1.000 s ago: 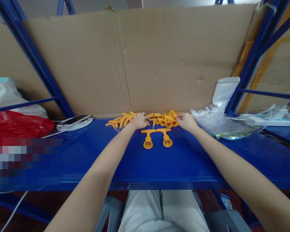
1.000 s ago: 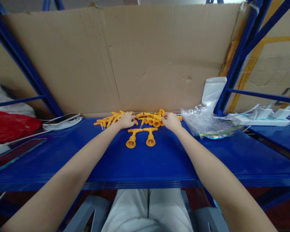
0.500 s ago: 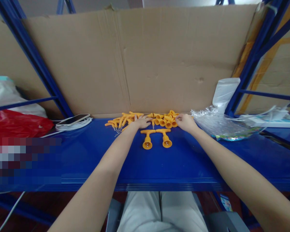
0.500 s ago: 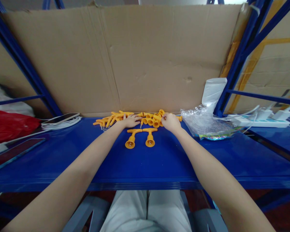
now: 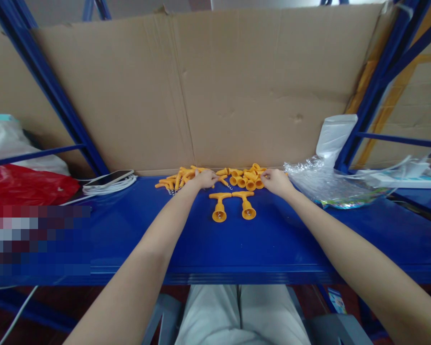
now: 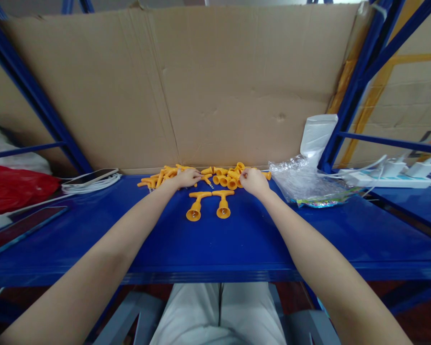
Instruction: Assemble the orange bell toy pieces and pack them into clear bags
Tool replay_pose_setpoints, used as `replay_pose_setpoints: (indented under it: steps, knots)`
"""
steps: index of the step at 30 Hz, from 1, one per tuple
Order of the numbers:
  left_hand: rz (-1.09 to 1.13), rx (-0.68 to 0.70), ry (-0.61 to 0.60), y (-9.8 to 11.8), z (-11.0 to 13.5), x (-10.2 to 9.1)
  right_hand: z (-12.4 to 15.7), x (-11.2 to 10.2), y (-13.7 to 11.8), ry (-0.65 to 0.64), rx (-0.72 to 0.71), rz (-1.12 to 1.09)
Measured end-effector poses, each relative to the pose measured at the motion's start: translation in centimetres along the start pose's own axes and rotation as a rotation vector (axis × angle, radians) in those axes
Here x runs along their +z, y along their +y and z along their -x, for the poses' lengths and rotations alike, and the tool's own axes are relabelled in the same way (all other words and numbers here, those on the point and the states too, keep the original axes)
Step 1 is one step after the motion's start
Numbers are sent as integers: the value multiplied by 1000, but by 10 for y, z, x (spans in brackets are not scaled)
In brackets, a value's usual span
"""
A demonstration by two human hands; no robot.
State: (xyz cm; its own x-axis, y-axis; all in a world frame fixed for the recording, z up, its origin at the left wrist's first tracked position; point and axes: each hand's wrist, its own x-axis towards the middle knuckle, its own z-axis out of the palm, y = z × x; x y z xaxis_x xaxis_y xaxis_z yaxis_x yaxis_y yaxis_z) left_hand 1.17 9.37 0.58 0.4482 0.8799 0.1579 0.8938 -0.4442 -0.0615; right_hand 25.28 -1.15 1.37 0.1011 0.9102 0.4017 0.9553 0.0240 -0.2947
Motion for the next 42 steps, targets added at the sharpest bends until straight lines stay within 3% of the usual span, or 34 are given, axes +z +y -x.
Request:
replay_pose_setpoints:
  steps: [8,13,22,29,34,38,42]
  knots:
    - [-81,5,13,20,-11,5,0,-1,0,-13,-2,-4]
    - [-90,51,59,22,-16,4,-2,-1,2,-2,-5,-18]
    - [102,-47,331,-15,-10,-28,-2,0,-1,1,12,-12]
    - [250,-86,431,-30,21,-18,-7,8,-15,-37,-72,-55]
    - [347,-75,499,-31,33,-12,-32,20,-44,-118,-249,-24]
    - [440,-153,547,-31,35,-7,-65,33,-66,-147,-343,90]
    - [506,-242,452,-28,33,0,-88,49,-85,-230,-324,212]
